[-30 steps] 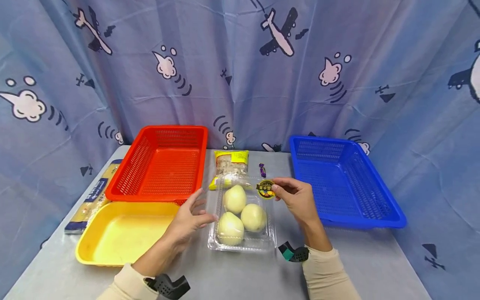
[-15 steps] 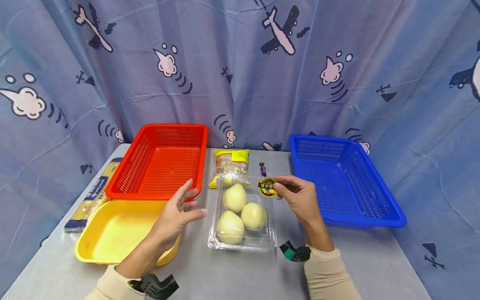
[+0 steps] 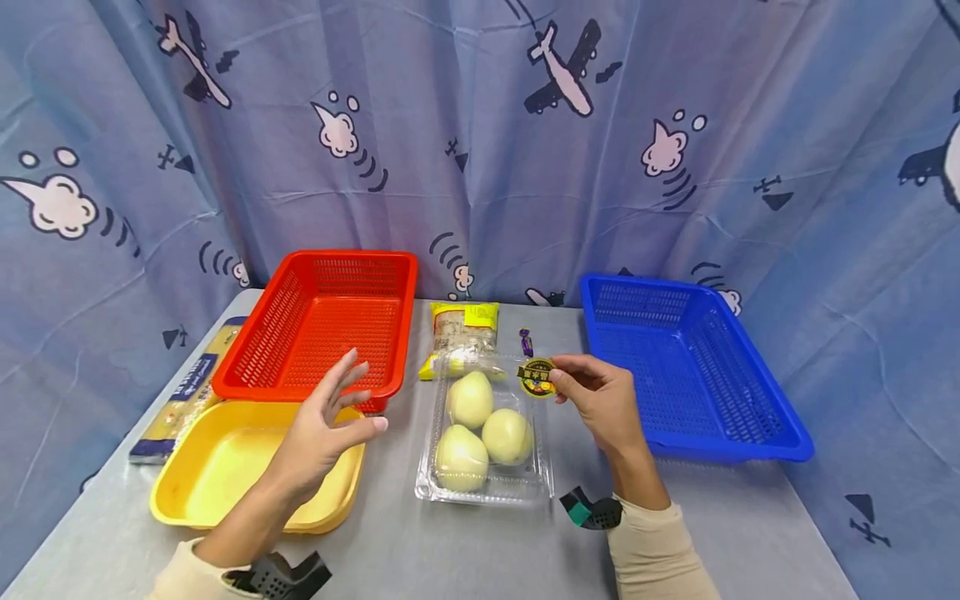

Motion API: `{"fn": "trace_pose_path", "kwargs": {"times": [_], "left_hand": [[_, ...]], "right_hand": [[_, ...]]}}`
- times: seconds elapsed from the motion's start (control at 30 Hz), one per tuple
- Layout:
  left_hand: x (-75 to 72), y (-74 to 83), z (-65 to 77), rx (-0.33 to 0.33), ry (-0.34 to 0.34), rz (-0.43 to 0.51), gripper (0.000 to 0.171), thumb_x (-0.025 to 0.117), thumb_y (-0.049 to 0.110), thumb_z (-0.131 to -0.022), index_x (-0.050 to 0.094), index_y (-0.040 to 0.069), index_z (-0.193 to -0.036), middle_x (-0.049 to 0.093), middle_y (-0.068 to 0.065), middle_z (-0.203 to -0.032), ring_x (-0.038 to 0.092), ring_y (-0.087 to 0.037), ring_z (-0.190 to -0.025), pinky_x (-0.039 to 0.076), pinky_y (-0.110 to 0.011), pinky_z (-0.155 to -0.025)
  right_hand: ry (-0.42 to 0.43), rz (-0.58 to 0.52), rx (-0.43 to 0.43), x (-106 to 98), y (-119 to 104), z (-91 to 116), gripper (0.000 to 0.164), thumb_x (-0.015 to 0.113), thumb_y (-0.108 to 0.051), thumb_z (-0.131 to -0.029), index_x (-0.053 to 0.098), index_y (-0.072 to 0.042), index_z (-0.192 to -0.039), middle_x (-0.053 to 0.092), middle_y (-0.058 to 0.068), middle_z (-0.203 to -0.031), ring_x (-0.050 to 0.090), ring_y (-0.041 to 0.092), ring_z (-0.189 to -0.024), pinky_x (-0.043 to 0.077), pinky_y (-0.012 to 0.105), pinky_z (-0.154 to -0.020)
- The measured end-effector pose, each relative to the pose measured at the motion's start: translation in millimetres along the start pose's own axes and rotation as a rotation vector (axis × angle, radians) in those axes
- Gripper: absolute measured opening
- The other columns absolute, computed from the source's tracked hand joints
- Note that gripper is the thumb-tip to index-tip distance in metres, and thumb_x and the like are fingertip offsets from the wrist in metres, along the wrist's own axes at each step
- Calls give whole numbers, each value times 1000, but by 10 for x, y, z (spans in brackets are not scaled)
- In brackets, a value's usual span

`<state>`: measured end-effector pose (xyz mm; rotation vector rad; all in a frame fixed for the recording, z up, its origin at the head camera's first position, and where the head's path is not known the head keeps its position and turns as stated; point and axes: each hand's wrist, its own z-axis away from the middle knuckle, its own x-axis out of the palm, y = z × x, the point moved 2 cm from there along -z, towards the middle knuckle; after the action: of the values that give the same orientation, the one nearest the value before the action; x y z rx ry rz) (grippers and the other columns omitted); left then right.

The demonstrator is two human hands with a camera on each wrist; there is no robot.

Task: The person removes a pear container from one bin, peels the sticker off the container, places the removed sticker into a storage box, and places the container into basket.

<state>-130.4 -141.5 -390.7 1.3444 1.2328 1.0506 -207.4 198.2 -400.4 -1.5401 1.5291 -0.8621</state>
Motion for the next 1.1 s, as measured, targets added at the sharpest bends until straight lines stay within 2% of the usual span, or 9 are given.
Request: {"fn": "trace_pose_path", "kwargs": {"times": [0.17,0.33,0.53,0.83,1.1], "left_hand": [[-97,75,52,64,-2,-22,90,71,-1,-84,19,18,-155,31,-9,-150,36,-36,-124,46,-29,-92],[-196,145,115,113,10,-64,91,70,-2,-85,18,20,-156,29,-8,-151,37,-29,-123,44,-29,-95],[-320,144,179,120,22,-102,93,70,-1,-85,16,22,-156,24,-8,-154,34,-27,-126,42,-25,-95],[-486,190,287,150,65,-207,96,72,-1,-84,15,29,-156,21,-5,-156,26,-26,-130,36,-20,-96],[-620,193,410,256,93,-173,102,70,-16,-75,19,22,-156,18,-7,-157,22,-23,-129,29,-24,-96]], "right_hand": [[-4,-16,-10,5,-18,3,16,69,8,-84,68,14,-99,66,26,-89,60,18,-61,54,26,-55],[-7,-14,-15,5,-18,4,16,68,9,-85,67,15,-100,68,21,-89,60,17,-61,54,26,-55],[10,13,6,16,-10,9,16,69,9,-84,68,13,-99,68,19,-89,60,18,-61,54,26,-55],[8,12,-1,28,-14,21,15,68,10,-84,69,12,-100,67,24,-91,60,19,-61,54,27,-55],[4,2,-30,20,-32,18,15,68,9,-85,69,12,-100,67,24,-89,60,18,-61,53,26,-55]]}}
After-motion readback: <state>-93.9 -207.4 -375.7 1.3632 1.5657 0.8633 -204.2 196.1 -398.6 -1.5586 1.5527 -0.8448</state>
